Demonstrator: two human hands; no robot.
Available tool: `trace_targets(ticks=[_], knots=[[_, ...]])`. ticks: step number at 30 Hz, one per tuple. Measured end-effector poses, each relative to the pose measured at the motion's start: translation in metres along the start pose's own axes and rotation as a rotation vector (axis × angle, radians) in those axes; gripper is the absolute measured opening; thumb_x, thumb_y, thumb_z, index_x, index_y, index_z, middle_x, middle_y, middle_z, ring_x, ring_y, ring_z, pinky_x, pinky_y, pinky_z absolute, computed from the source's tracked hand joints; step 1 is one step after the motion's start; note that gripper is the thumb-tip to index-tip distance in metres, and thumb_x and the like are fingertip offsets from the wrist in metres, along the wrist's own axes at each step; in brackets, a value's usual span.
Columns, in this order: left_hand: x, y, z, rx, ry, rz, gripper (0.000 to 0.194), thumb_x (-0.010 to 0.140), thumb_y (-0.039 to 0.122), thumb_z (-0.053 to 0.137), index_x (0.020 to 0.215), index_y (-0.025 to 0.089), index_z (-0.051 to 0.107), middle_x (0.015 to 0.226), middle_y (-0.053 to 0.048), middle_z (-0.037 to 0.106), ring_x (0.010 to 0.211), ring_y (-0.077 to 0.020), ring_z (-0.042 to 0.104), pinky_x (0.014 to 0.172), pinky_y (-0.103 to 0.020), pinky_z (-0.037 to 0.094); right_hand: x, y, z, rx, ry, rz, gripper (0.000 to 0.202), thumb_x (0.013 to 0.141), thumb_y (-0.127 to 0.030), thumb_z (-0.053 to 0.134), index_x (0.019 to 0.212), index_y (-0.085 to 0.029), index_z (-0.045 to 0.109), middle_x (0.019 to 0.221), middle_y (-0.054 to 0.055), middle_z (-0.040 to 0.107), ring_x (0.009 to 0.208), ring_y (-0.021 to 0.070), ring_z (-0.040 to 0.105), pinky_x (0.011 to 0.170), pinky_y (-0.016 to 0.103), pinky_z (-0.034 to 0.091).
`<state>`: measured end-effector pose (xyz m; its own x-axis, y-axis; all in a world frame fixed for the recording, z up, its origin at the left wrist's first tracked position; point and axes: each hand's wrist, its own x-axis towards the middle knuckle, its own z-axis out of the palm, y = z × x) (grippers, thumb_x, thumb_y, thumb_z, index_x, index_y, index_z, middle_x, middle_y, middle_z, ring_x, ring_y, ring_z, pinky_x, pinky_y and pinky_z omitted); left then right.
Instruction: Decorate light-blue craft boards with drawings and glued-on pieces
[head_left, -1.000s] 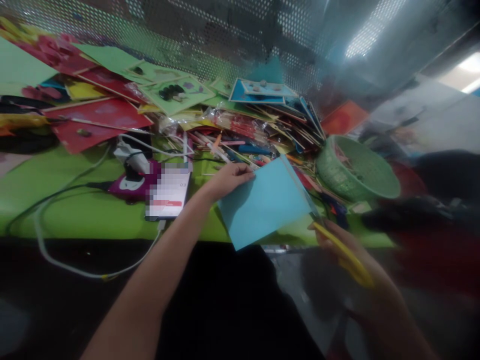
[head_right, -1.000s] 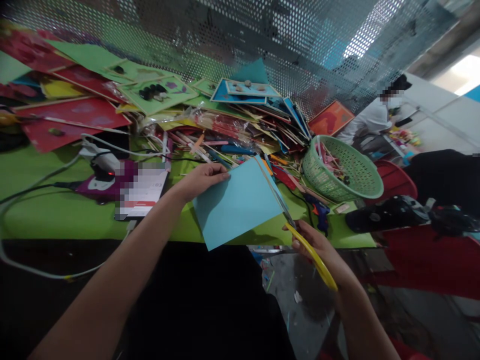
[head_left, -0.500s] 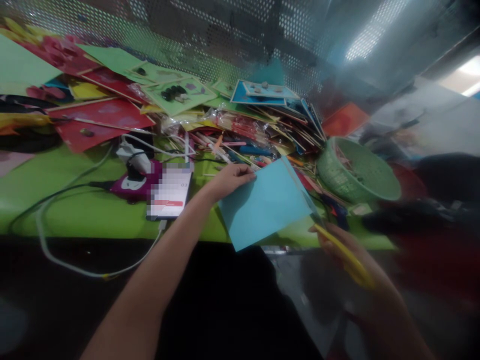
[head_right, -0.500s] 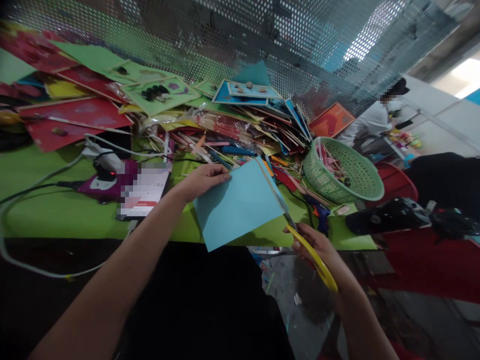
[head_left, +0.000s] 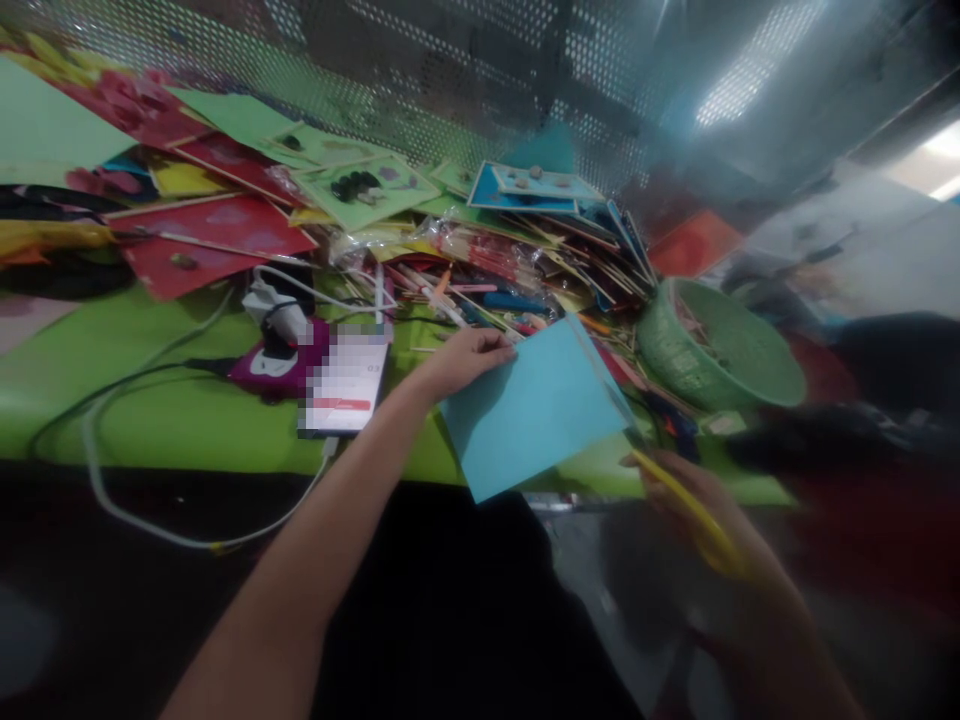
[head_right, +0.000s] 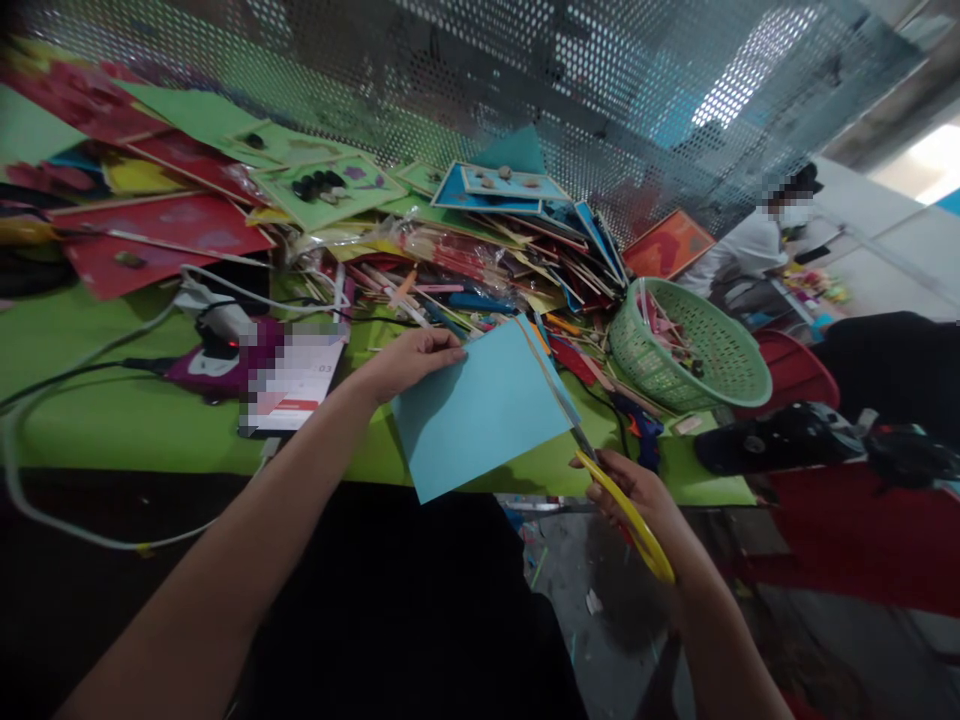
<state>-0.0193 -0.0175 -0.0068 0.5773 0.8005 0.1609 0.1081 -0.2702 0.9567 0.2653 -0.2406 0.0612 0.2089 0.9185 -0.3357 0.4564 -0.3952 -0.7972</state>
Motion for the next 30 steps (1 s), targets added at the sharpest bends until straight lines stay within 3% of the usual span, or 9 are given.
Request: trace_targets(ticks=[8, 14, 17, 24, 30], knots=[[0.0, -0.001, 0.0, 0.003, 0.007, 0.001, 0.029, 0.092, 0.042, 0.061, 0.077, 0.017, 0.06, 0.072, 0.001, 0.051, 0.067, -0.0121, 0.045, 0.065, -0.028, 0.033, -0.001, -0.005, 0.006, 0.036, 0.015, 0.03, 0.06, 0.073, -0.065, 0.077, 0.109, -0.017, 0.07, 0.058, -0.008, 0.037, 0.046, 0.0079, 0.033, 0.041, 0.023, 0.024], [0.0, -0.003, 0.0, -0.002, -0.008, 0.008, 0.029, 0.092, 0.043, 0.061, 0.078, 0.017, 0.061, 0.073, 0.0, 0.053, 0.067, -0.0125, 0.046, 0.064, -0.028, 0.034, 0.0, 0.001, 0.006, 0.081, 0.034, 0.053, 0.064, 0.07, -0.066, 0.081, 0.108, -0.017, 0.069, 0.061, -0.007, 0.042, 0.046, 0.0069, 0.033, 0.04, 0.023, 0.024], [0.001, -0.003, 0.0, -0.001, -0.004, 0.008, 0.029, 0.092, 0.042, 0.061, 0.077, 0.017, 0.06, 0.07, 0.001, 0.052, 0.065, -0.0123, 0.046, 0.063, -0.028, 0.033, 0.0, 0.004, 0.005, 0.083, 0.023, 0.037, 0.063, 0.074, -0.067, 0.078, 0.112, -0.017, 0.068, 0.063, -0.006, 0.045, 0.048, 0.0072, 0.034, 0.041, 0.022, 0.025], [0.001, -0.003, 0.001, -0.018, -0.026, 0.004, 0.033, 0.09, 0.046, 0.062, 0.073, 0.017, 0.059, 0.069, 0.001, 0.051, 0.065, -0.0123, 0.045, 0.063, -0.027, 0.033, 0.01, 0.02, -0.007, -0.002, -0.081, -0.07, 0.059, 0.081, -0.065, 0.073, 0.117, -0.019, 0.067, 0.066, -0.004, 0.049, 0.051, 0.0104, 0.041, 0.044, 0.024, 0.034], [-0.001, 0.002, 0.001, -0.023, -0.115, -0.021, 0.03, 0.088, 0.044, 0.063, 0.078, 0.016, 0.061, 0.074, 0.0, 0.056, 0.07, -0.0134, 0.049, 0.067, -0.028, 0.037, 0.013, 0.024, -0.006, -0.042, -0.037, -0.082, 0.054, 0.079, -0.061, 0.076, 0.116, -0.023, 0.07, 0.074, 0.002, 0.06, 0.059, 0.0155, 0.052, 0.048, 0.025, 0.043]])
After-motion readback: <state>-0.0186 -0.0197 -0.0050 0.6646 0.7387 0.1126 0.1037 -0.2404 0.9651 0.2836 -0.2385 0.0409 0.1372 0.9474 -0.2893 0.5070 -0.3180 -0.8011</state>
